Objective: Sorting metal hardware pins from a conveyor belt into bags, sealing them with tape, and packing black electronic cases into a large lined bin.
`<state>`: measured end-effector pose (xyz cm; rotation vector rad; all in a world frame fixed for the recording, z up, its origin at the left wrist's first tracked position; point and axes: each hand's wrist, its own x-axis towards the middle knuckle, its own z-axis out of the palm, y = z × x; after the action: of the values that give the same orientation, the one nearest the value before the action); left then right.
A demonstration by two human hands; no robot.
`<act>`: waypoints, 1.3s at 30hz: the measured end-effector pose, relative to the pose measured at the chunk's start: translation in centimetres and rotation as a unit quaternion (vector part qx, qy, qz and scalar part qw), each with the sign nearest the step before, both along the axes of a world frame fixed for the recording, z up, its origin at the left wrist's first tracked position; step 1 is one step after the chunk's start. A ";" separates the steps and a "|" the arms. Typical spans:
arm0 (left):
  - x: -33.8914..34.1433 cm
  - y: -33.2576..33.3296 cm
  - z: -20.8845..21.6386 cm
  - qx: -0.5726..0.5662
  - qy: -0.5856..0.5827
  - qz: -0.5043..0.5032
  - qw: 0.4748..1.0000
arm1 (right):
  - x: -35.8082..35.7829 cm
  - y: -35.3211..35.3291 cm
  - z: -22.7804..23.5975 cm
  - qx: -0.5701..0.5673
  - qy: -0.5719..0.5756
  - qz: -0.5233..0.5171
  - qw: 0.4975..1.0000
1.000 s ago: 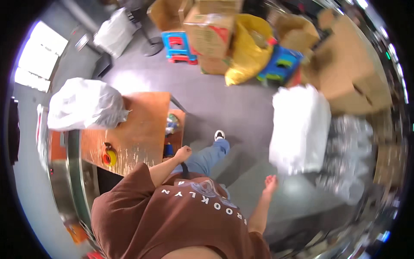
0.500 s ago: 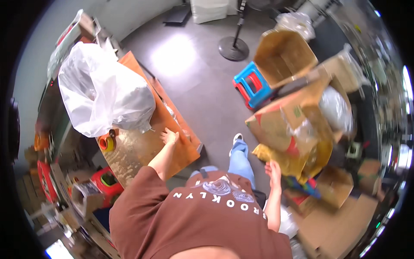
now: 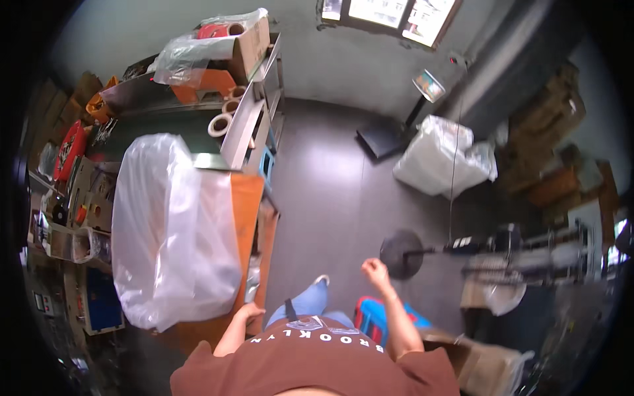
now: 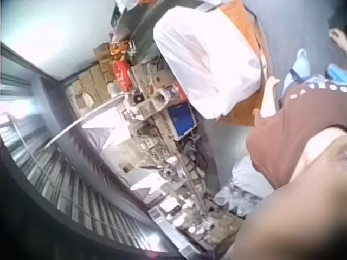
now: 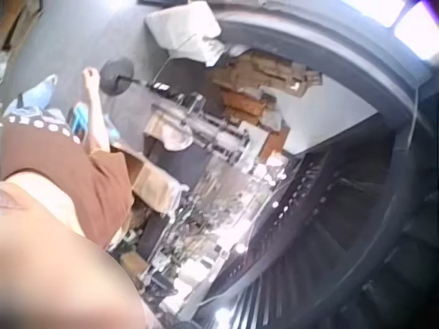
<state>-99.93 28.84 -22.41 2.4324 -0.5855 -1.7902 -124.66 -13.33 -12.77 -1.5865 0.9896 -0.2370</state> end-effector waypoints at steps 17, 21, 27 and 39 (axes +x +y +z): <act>45.4 -65.9 23.3 -0.432 -0.228 0.323 0.811 | 50.7 -56.1 8.9 0.088 0.024 0.241 0.966; 58.8 -64.0 30.7 -0.343 -0.617 0.423 0.567 | 69.5 -64.3 10.0 0.071 0.019 0.316 0.946; 71.3 -63.8 35.1 -0.047 -0.744 0.553 0.371 | 88.4 -71.8 10.2 0.113 0.001 0.275 0.955; 78.6 -67.9 32.4 0.342 -0.627 0.616 0.332 | 131.2 -58.0 3.0 0.040 0.065 0.690 0.720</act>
<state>-21.29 -39.09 10.02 2.4034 1.9184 0.8195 6.57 -71.30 -9.76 -1.8583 -0.2945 0.9548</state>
